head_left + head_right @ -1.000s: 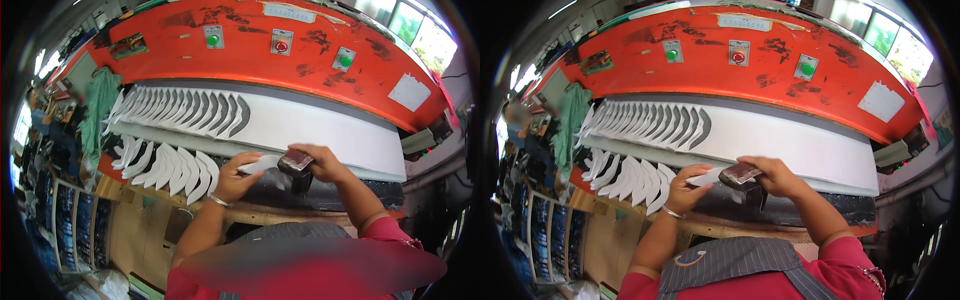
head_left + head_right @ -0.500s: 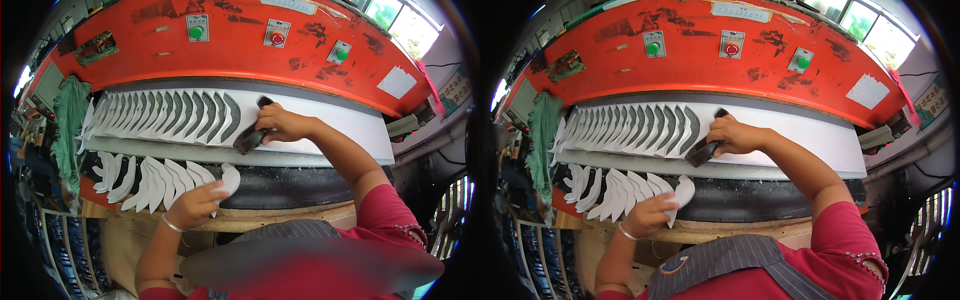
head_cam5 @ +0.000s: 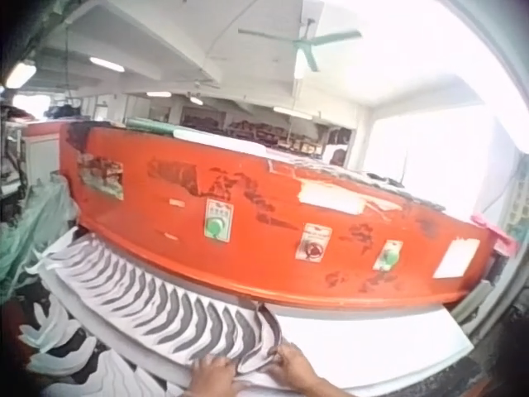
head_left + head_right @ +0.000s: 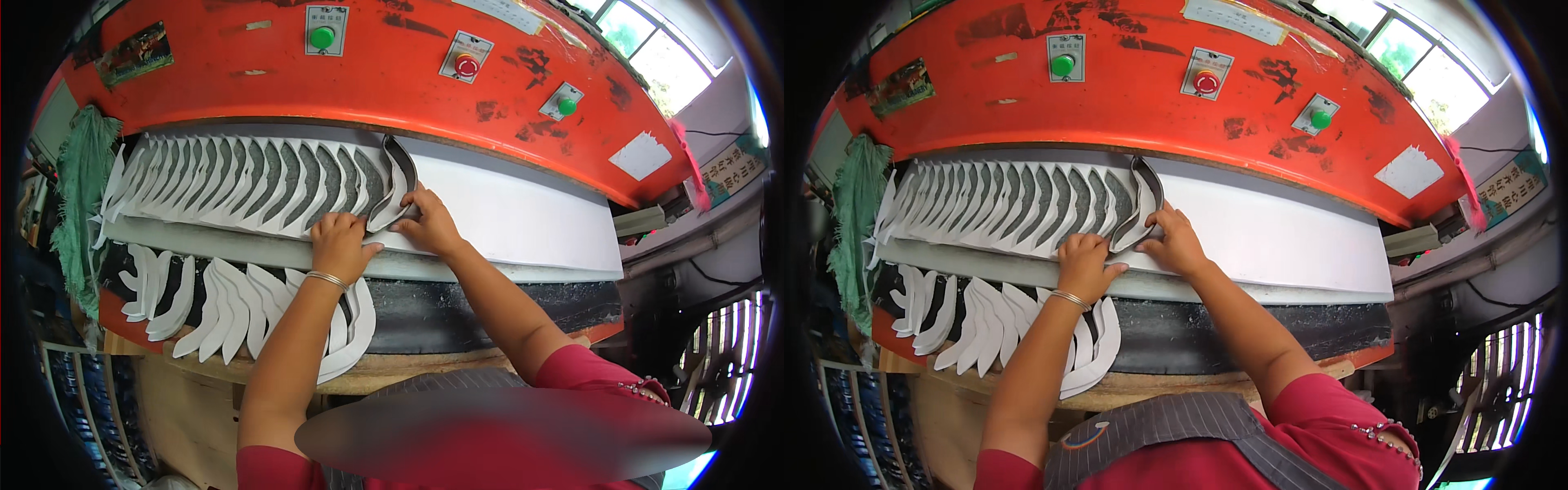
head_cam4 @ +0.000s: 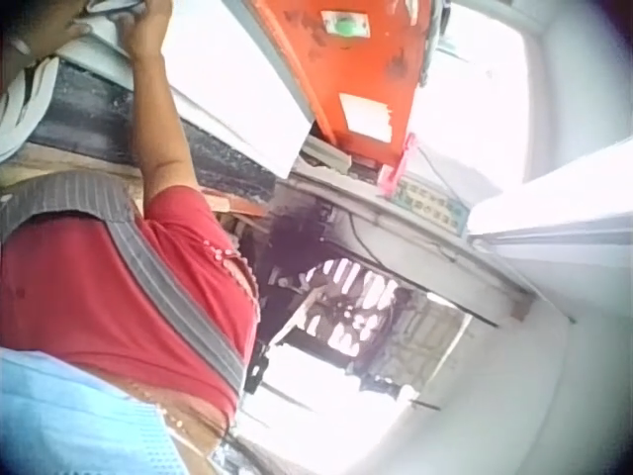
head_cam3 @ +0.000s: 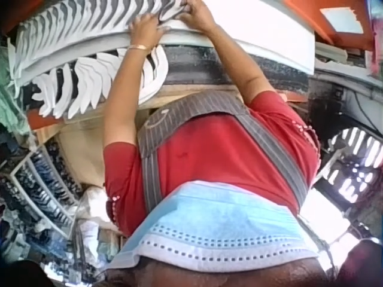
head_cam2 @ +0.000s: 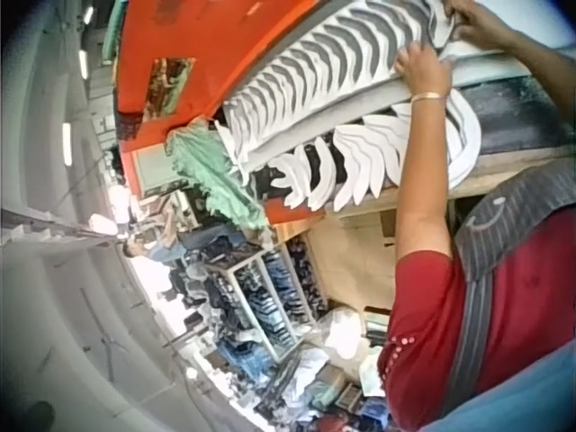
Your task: Operating a hydraulic cutting press to cut shoe components from a sheet of material using a metal die.
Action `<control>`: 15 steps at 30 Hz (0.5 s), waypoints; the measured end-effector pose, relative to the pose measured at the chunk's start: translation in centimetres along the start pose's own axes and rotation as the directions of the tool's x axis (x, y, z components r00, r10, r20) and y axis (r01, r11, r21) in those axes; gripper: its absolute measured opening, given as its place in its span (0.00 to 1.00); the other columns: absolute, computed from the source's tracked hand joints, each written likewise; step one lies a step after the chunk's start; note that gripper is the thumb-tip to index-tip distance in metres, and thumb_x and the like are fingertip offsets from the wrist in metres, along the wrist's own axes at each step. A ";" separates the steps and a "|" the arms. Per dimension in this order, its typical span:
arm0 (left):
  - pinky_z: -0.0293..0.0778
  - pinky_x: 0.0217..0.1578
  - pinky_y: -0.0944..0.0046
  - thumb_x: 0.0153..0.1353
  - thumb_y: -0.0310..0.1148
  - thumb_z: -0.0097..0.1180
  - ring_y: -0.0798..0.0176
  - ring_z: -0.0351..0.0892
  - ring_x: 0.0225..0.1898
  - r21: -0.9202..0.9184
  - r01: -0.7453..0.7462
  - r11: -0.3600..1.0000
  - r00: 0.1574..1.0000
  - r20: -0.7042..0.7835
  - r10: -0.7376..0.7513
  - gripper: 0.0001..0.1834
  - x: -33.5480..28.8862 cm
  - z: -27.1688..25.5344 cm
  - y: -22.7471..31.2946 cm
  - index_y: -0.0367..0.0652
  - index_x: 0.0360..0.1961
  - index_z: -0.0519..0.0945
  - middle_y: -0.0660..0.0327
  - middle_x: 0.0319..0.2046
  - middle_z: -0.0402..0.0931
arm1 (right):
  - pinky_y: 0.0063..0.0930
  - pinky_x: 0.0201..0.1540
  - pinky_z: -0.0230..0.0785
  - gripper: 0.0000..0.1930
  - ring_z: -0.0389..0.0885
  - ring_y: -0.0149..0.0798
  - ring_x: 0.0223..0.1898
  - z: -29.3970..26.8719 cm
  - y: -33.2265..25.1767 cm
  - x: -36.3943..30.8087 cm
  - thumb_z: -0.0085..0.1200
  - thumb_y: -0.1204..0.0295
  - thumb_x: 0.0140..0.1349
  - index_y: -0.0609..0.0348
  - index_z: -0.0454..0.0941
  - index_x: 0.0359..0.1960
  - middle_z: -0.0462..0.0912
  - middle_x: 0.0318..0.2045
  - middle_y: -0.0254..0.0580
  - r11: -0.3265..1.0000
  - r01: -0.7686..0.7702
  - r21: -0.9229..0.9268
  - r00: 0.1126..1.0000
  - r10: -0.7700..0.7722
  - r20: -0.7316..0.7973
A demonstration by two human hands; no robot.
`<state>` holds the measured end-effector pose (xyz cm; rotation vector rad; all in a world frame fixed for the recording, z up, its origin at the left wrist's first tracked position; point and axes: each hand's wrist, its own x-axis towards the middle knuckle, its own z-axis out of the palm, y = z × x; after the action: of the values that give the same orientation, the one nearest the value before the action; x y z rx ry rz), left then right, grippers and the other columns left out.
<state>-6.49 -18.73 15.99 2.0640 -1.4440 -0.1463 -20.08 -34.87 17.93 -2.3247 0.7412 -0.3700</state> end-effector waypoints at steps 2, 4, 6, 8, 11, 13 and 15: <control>0.58 0.54 0.52 0.47 0.43 0.68 0.56 0.66 0.50 -0.045 -0.019 0.999 1.000 -0.017 0.018 0.25 -0.2 0.9 -0.1 0.42 0.45 0.82 0.63 0.41 0.76 | 0.49 0.66 0.53 0.23 0.75 0.49 0.48 -0.4 1.2 -0.1 0.73 0.66 0.41 0.53 0.72 0.37 0.77 0.45 0.41 0.998 0.058 0.002 0.998 -0.058 -0.006; 0.58 0.54 0.53 0.48 0.45 0.67 0.57 0.65 0.50 -0.082 -0.057 0.995 0.997 -0.047 0.053 0.24 0.1 1.4 -0.3 0.41 0.43 0.84 0.66 0.40 0.76 | 0.47 0.65 0.53 0.24 0.76 0.49 0.46 -0.6 2.3 0.1 0.74 0.66 0.40 0.52 0.72 0.37 0.79 0.41 0.40 0.994 0.109 0.005 0.994 -0.109 -0.021; 0.58 0.54 0.53 0.48 0.46 0.66 0.58 0.65 0.50 -0.061 -0.043 0.997 0.998 -0.049 0.040 0.24 0.0 1.3 -0.4 0.44 0.44 0.84 0.68 0.39 0.75 | 0.49 0.67 0.51 0.24 0.77 0.49 0.45 -0.4 2.0 0.1 0.74 0.65 0.41 0.52 0.72 0.38 0.79 0.44 0.41 0.976 0.205 -0.078 0.976 -0.209 -0.057; 0.58 0.54 0.52 0.48 0.46 0.66 0.58 0.65 0.50 -0.034 -0.033 0.999 0.998 -0.050 0.032 0.24 0.1 1.4 -0.6 0.47 0.45 0.84 0.69 0.39 0.75 | 0.50 0.67 0.51 0.23 0.75 0.49 0.47 -0.5 1.5 0.1 0.72 0.66 0.42 0.53 0.72 0.37 0.77 0.47 0.41 0.986 0.161 -0.051 0.986 -0.162 -0.021; 0.57 0.54 0.53 0.50 0.44 0.65 0.56 0.64 0.52 -0.079 -0.003 0.997 1.000 -0.010 0.003 0.23 0.5 1.0 -0.4 0.40 0.43 0.83 0.65 0.42 0.75 | 0.52 0.67 0.50 0.21 0.74 0.50 0.51 -0.6 1.8 0.7 0.71 0.66 0.44 0.53 0.71 0.37 0.74 0.52 0.41 0.988 0.149 -0.048 0.989 -0.149 -0.001; 0.57 0.54 0.52 0.49 0.44 0.65 0.55 0.64 0.52 -0.059 0.001 0.998 1.000 -0.004 -0.001 0.23 0.8 0.6 -0.1 0.40 0.42 0.84 0.65 0.43 0.75 | 0.52 0.67 0.50 0.21 0.73 0.51 0.53 -0.9 1.6 0.8 0.70 0.66 0.44 0.53 0.71 0.37 0.74 0.54 0.42 0.983 0.174 -0.061 0.984 -0.175 -0.017; 0.57 0.54 0.52 0.49 0.45 0.65 0.55 0.64 0.52 -0.038 0.011 0.999 1.000 -0.003 -0.011 0.23 1.3 0.4 -0.1 0.40 0.42 0.84 0.65 0.43 0.75 | 0.53 0.67 0.49 0.22 0.70 0.52 0.57 -1.2 1.6 1.2 0.71 0.65 0.45 0.53 0.72 0.39 0.71 0.58 0.47 0.989 0.132 -0.062 0.990 -0.128 0.060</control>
<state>-6.11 -20.02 15.93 2.0410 -1.4176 -0.1741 -20.31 -37.25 17.84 -2.4419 0.5844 -0.3415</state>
